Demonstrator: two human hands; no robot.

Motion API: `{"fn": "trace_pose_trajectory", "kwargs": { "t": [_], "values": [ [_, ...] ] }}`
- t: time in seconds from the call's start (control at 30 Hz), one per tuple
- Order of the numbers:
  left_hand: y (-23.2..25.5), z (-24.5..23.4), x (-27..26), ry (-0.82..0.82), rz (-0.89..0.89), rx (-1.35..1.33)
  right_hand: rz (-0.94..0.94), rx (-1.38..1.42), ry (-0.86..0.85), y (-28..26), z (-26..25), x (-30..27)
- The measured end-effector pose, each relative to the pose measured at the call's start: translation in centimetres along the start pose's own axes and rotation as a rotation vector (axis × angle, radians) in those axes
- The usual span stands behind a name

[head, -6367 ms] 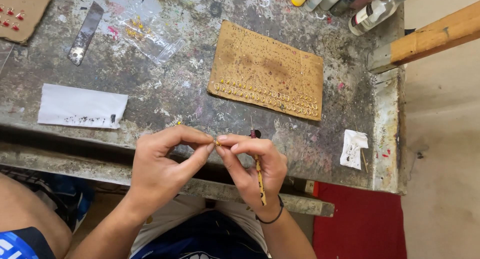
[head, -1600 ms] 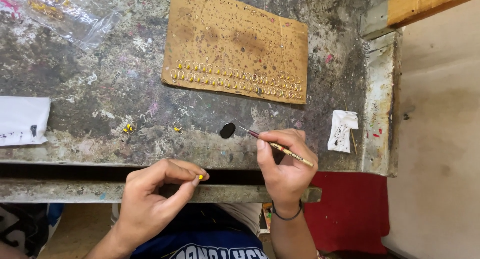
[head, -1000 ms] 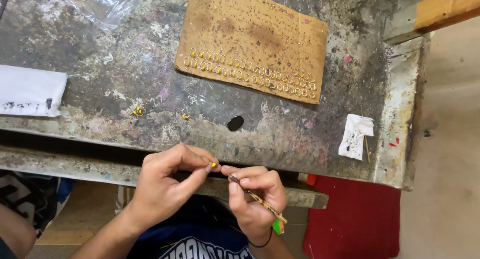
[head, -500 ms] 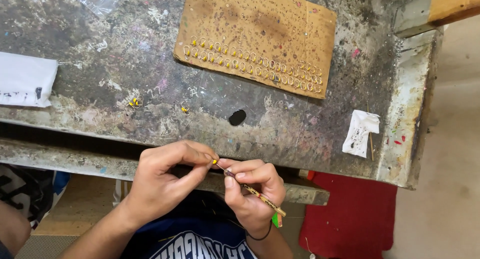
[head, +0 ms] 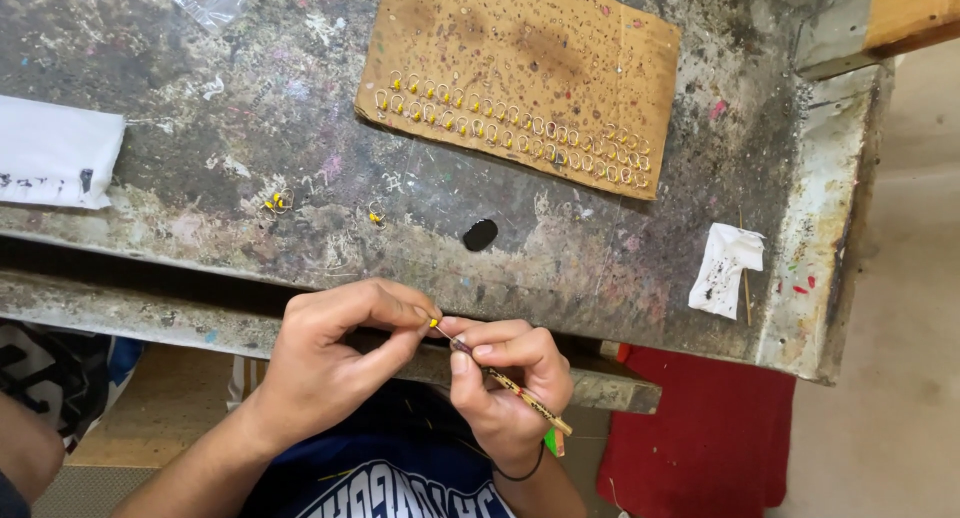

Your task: Painting small jewelry components with a fine brush at a workbench.

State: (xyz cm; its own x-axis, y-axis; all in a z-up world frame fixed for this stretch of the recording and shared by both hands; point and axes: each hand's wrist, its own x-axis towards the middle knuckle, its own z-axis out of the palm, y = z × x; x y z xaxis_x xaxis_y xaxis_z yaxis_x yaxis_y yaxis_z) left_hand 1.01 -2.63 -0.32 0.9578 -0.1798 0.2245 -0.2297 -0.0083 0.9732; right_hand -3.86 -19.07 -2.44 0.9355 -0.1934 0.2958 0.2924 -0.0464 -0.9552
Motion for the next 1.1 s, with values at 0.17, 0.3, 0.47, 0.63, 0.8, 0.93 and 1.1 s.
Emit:
{"fn": "trace_pose_trajectory", "kwargs": {
  "t": [0.17,0.3,0.47,0.63,0.8,0.93,1.1],
  "values": [
    [0.01,-0.02,-0.03,-0.001,-0.003,-0.002,0.004,-0.049,0.004,-0.29,0.05,0.10],
    [0.00,-0.06,-0.04,-0.004,-0.008,-0.006,0.002,-0.025,0.003,-0.12,0.08,0.06],
    [0.05,-0.03,0.01,-0.003,0.003,0.002,0.002,-0.019,0.004,-0.08,0.05,0.03],
    [-0.03,0.03,-0.04,0.000,-0.008,0.008,0.009,-0.010,0.005,-0.26,0.10,0.13],
    [-0.02,0.03,-0.02,0.003,-0.004,0.018,0.010,-0.016,0.005,-0.26,0.12,0.13],
    [-0.04,0.04,-0.10,0.001,-0.012,0.009,0.012,-0.022,0.001,-0.23,0.06,0.08],
    [0.00,-0.01,-0.04,0.000,-0.016,0.007,-0.002,-0.031,-0.003,-0.27,0.15,0.17]
  ]
}}
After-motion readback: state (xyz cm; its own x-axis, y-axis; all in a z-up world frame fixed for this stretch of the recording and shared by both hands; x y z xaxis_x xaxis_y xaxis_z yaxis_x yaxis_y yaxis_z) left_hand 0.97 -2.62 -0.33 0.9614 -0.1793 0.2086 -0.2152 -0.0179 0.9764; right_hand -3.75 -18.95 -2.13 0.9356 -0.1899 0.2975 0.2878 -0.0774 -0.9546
